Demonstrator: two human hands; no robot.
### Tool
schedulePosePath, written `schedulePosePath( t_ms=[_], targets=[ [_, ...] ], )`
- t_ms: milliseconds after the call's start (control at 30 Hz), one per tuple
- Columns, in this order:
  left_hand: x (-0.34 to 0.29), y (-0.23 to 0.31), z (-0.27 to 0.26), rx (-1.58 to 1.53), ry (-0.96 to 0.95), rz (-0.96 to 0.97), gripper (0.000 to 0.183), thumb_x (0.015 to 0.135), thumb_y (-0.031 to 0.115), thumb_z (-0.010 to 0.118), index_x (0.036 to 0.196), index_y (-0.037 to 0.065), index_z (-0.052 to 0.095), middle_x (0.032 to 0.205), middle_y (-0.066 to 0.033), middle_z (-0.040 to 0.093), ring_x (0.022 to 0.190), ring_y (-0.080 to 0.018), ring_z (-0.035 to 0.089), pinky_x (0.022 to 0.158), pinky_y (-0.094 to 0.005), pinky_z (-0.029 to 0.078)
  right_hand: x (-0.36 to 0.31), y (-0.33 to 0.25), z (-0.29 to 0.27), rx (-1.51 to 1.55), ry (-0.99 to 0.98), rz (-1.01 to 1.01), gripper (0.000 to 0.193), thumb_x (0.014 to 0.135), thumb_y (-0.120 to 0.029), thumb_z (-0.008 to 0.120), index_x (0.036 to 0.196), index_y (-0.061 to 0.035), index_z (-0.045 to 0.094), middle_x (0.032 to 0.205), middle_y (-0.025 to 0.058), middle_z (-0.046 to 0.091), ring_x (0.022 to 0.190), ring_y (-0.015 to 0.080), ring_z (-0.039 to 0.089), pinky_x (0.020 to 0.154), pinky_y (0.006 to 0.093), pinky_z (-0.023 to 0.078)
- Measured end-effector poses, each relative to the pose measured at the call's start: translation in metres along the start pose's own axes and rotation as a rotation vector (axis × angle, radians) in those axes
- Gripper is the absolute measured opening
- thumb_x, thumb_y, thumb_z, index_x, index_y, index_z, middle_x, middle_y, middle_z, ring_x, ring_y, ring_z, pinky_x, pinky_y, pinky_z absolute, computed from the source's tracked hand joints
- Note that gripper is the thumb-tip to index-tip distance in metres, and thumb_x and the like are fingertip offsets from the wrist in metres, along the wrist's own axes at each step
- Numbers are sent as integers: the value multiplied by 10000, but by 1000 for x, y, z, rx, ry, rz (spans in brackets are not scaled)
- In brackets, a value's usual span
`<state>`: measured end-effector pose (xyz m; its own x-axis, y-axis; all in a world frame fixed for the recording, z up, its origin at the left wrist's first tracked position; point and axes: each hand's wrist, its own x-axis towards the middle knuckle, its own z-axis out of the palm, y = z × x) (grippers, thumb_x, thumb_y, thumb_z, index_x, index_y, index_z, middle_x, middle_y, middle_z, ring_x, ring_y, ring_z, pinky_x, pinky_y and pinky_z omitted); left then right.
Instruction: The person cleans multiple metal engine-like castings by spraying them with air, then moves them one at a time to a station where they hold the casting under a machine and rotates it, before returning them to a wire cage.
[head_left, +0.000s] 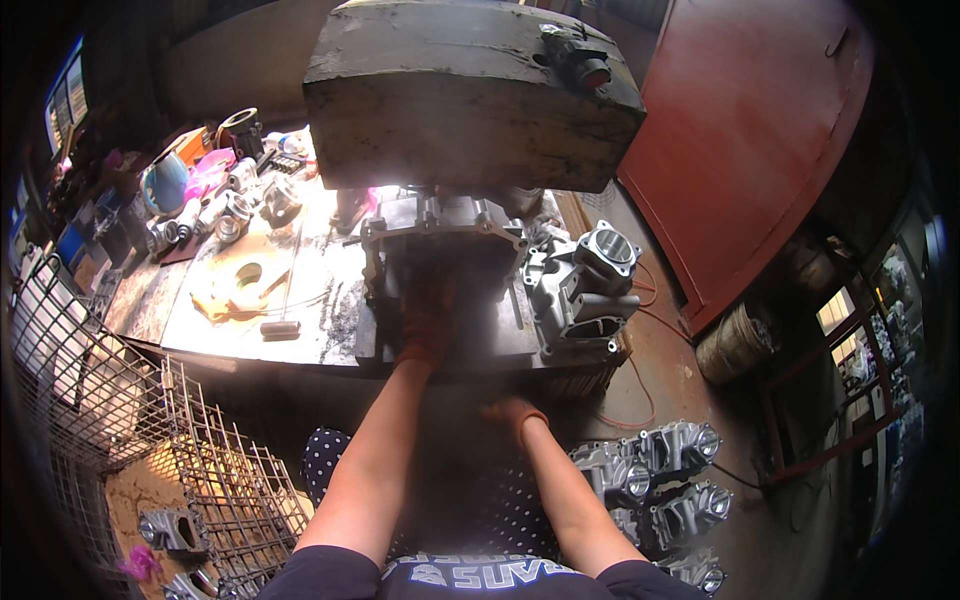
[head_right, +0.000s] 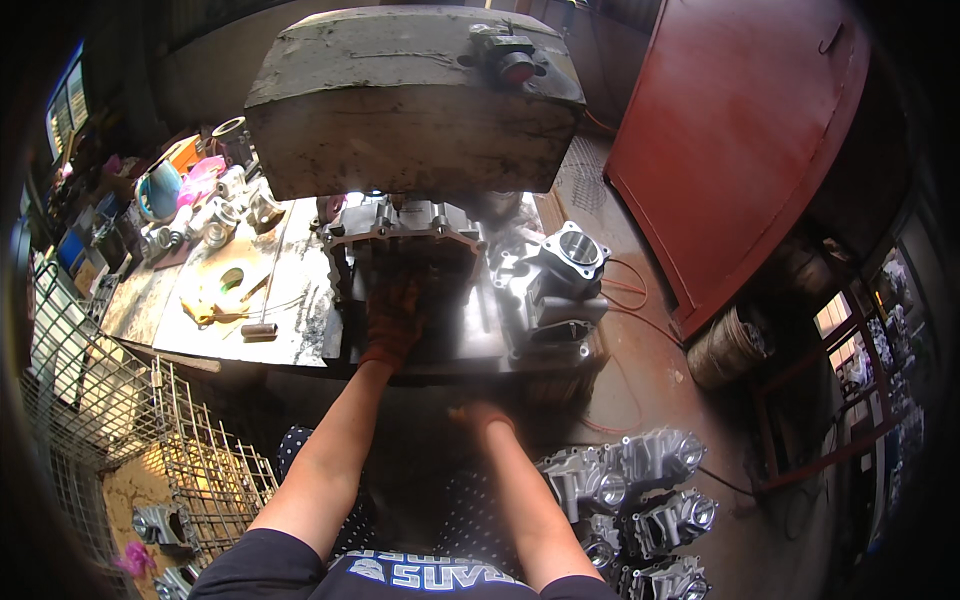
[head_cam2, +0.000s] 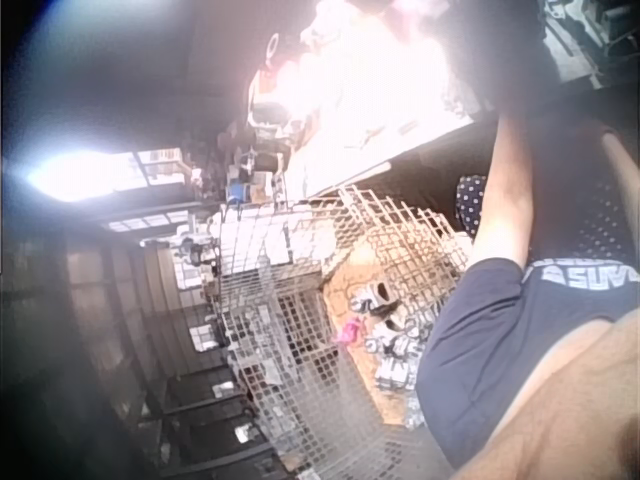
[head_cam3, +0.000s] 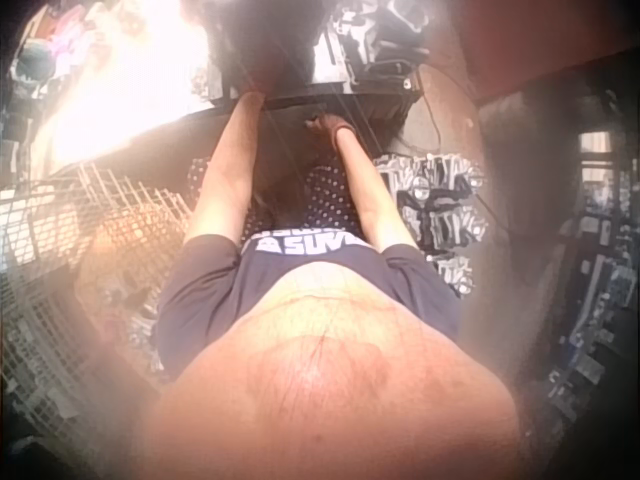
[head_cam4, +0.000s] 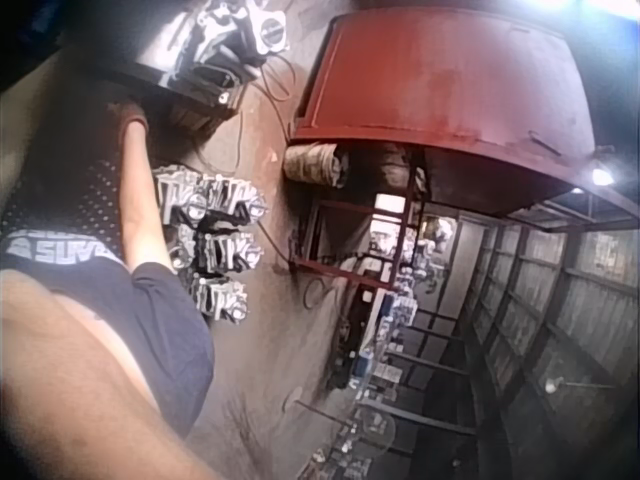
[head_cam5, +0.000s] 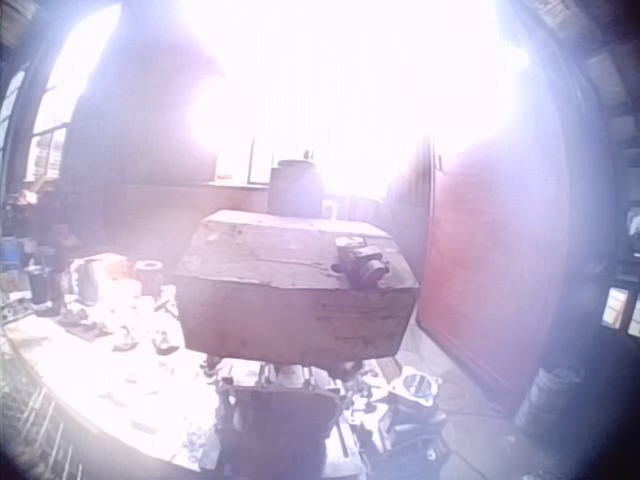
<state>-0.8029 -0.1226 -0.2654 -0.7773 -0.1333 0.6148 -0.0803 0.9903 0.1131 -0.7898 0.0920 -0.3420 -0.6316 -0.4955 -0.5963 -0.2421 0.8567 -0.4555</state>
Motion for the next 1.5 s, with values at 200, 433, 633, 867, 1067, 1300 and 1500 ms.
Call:
schedulePosePath(
  t_ms=[200,433,633,867,1067,1300,1500],
  targets=[
    [-1,1,4,21,3,15,760,701,355,665,1359,194,321,1376,-84,320,1211,-328,338,1016,-478,267,11,4,4,-171,4,-20,555,833,-499,463,1149,-56,573,1166,191,556,1105,332,522,939,416,399],
    [-4,-4,8,1,13,26,739,712,359,656,1348,165,336,1403,-80,294,1231,-327,323,1027,-477,257,10,0,5,-157,66,-63,555,839,-504,447,1147,-62,579,1175,183,553,1114,325,517,958,408,385],
    [-1,-4,5,13,55,52,653,753,366,617,1322,143,386,1369,-107,351,1198,-342,360,1018,-467,273,2,-9,-3,-148,-24,37,545,841,-507,429,1171,-97,574,1211,170,532,1141,326,496,973,404,371],
    [1,-1,0,11,33,34,650,770,379,599,1331,141,374,1378,-95,343,1189,-345,367,1010,-466,282,-7,-15,-9,-130,-26,51,536,841,-502,430,1162,-100,581,1233,163,519,1161,319,481,983,408,362],
    [3,1,0,5,60,12,647,776,396,590,1328,136,375,1375,-87,347,1193,-348,363,1012,-468,281,-15,-18,-14,-106,-37,27,546,843,-501,429,1165,-86,576,1229,174,518,1157,332,481,987,407,360],
    [4,4,-9,-51,62,25,661,747,351,625,1323,134,383,1360,-92,368,1191,-339,373,1011,-468,285,-3,-7,-6,-130,-36,17,554,846,-513,426,1124,-66,599,1183,196,543,1121,339,508,959,417,378],
    [0,-3,1,-30,47,18,704,719,340,652,1335,150,369,1359,-96,369,1186,-337,383,1013,-469,284,-11,-14,-9,-49,-39,48,566,834,-524,455,1153,-74,579,1193,197,537,1136,326,502,952,411,386]
  ],
)
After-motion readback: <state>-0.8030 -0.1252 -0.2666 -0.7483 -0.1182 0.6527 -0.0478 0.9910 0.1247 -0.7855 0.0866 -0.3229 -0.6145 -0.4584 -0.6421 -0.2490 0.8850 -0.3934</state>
